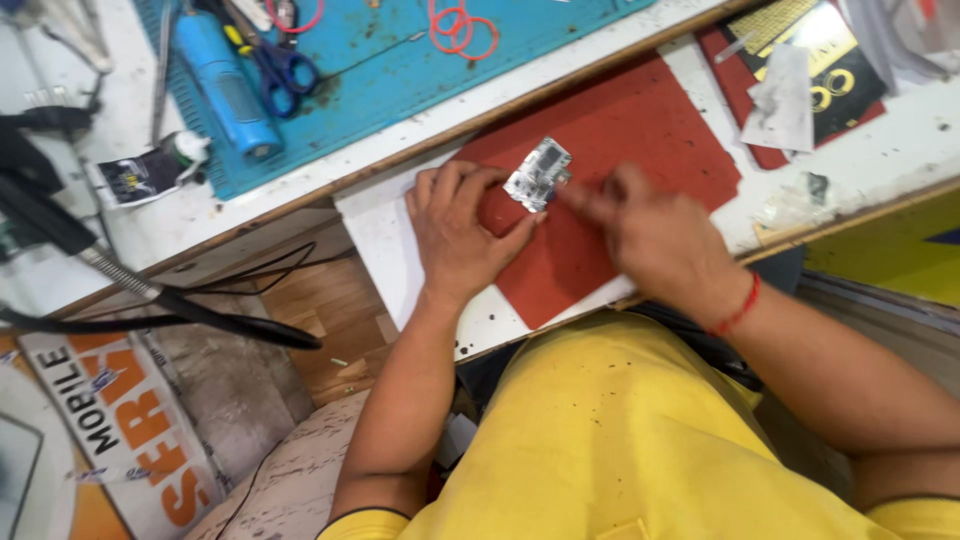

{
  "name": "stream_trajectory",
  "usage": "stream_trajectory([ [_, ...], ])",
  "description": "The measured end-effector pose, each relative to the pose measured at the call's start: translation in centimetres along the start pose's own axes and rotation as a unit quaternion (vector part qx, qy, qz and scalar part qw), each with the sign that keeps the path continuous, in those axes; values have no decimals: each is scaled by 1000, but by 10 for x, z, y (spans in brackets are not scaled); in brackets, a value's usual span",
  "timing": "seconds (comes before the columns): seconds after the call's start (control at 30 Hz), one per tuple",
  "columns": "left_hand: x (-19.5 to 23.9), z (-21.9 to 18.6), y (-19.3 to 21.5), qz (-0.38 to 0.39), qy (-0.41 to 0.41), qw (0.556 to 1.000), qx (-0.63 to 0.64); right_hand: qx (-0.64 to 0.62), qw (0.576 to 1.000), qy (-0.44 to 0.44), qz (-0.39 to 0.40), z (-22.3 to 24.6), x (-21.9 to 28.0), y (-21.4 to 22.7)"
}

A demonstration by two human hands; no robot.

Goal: The person uses a hot air gun to heat a small circuit board placed on a red mat. They then use a small tool to scrape and manipulate components on the board's surface. The person repeats the heating and scraping process on different areas of the board.

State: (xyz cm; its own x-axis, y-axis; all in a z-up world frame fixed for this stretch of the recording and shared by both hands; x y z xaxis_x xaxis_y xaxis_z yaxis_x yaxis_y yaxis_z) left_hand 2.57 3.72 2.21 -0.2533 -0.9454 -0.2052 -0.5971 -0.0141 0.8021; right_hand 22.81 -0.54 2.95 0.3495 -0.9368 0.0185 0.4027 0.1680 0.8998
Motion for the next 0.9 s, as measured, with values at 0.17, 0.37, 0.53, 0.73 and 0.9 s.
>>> stream_trajectory([
  [0.17,1,-1,2,-4,-9,1000,-17,20,996,6,85,3,0,-8],
  [0.37,4,2,-1,3,-4,1000,-6,-26,998,30,45,5,13,6],
  [0.53,0,6,-2,26,21,999,18,-26,995,-31,89,12,-16,-11],
  [0.73,-7,9,-2,17,15,1000,2,-1,998,-13,65,12,2,6],
  [0.9,-3,8,-1,22,-2,1000,-3,-8,998,-14,57,15,-15,-11],
])
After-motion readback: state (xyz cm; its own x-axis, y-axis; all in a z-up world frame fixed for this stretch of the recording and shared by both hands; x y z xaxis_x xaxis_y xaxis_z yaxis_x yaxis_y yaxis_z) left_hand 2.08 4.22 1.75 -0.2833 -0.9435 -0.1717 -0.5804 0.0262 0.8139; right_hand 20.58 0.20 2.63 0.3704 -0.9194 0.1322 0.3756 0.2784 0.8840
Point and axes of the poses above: each hand's wrist, its own x-axis away from the middle knuckle, its own y-axis out of the back of the hand, z = x × y, the point moved 4 cm from there along -x, towards the middle knuckle, and after that the axes turned 2 degrees about y, right-handed, at the moved point
